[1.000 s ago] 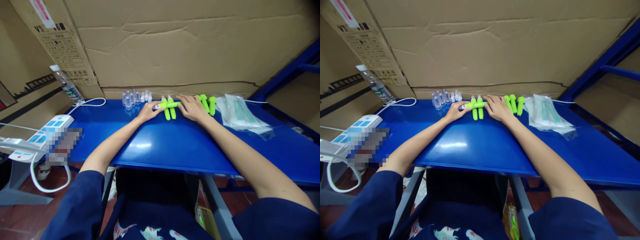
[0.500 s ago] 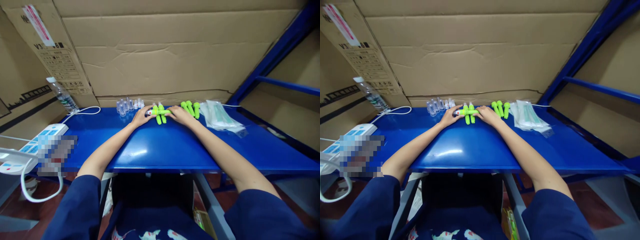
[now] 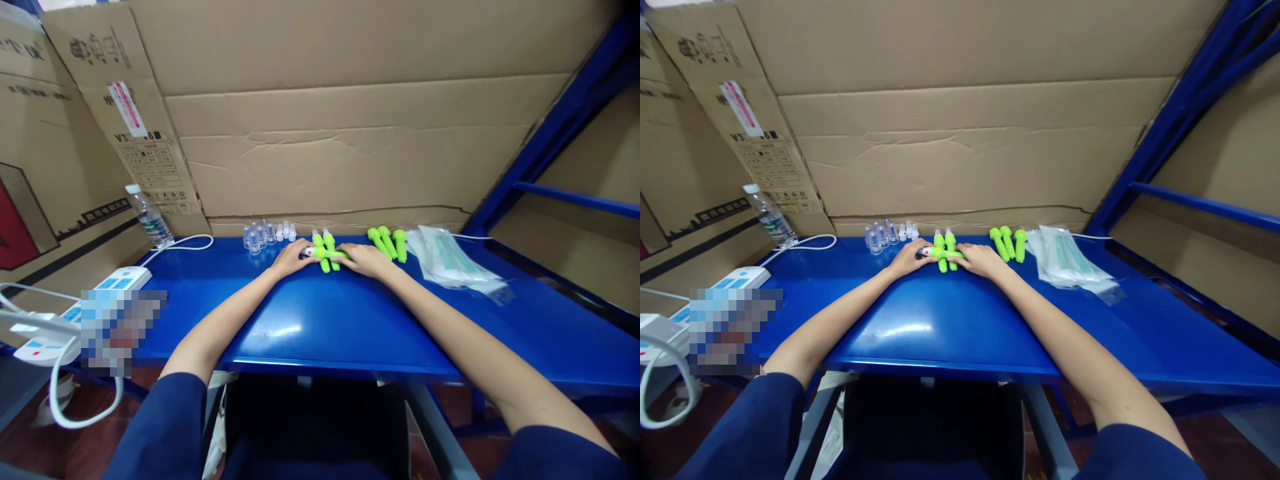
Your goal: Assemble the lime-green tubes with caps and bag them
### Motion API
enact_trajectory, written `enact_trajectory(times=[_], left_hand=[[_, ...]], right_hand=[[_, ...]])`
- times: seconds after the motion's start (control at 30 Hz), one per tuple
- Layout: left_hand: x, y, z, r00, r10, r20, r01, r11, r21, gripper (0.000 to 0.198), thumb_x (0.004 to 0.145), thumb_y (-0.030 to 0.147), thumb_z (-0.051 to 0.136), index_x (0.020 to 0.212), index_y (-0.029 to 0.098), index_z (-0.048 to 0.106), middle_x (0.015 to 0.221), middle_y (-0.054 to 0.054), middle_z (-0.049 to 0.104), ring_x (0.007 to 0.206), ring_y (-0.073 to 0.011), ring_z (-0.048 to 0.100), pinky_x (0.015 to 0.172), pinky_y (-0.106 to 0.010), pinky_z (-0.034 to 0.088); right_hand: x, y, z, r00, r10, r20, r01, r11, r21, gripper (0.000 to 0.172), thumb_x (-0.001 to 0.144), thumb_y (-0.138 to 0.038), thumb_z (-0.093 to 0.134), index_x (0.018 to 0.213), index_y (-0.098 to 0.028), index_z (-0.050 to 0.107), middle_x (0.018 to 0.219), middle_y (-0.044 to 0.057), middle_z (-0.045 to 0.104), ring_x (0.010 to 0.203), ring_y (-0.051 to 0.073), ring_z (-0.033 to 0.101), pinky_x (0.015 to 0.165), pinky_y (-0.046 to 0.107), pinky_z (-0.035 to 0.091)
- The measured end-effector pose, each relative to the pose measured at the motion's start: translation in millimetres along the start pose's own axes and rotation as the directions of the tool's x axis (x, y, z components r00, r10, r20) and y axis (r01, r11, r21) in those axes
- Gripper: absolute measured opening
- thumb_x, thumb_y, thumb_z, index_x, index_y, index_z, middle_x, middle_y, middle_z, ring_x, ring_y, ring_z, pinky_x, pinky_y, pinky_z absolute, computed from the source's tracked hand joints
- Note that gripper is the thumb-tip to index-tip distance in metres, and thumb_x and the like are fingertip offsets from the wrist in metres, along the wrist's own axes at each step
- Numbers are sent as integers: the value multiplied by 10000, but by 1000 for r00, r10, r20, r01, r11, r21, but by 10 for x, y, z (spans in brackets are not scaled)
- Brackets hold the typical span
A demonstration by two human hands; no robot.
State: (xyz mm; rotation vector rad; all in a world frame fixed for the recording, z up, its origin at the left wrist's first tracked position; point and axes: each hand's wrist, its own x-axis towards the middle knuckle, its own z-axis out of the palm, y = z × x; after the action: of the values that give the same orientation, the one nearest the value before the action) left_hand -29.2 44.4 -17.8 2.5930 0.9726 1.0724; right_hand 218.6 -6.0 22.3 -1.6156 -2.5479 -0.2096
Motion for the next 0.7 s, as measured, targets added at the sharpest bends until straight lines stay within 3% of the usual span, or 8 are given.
enact_trajectory(times=[0.47,0.7], left_hand=[[-26,-2,3,999,-34,16,34,999,17,436,871,514,720,1144,175,686,1062,-71,695,933,-207,673,845,-308,510],[-41,83,-35,998,-45,50,41,996,80,436,896,517,689,1171,178,678,1110,-76,703,982,-214,680,862,-309,516]], right_hand=[[8,-25,-4,999,-19,39,20,999,-26,461,1067,-501,359,1207,-164,641,1205,133,722,1085,303,711,832,346,514],[-5,22,-10,1000,8,17,-9,997,72,486,1047,-519,414,1309,-157,604,1302,160,686,1153,333,688,916,411,530]])
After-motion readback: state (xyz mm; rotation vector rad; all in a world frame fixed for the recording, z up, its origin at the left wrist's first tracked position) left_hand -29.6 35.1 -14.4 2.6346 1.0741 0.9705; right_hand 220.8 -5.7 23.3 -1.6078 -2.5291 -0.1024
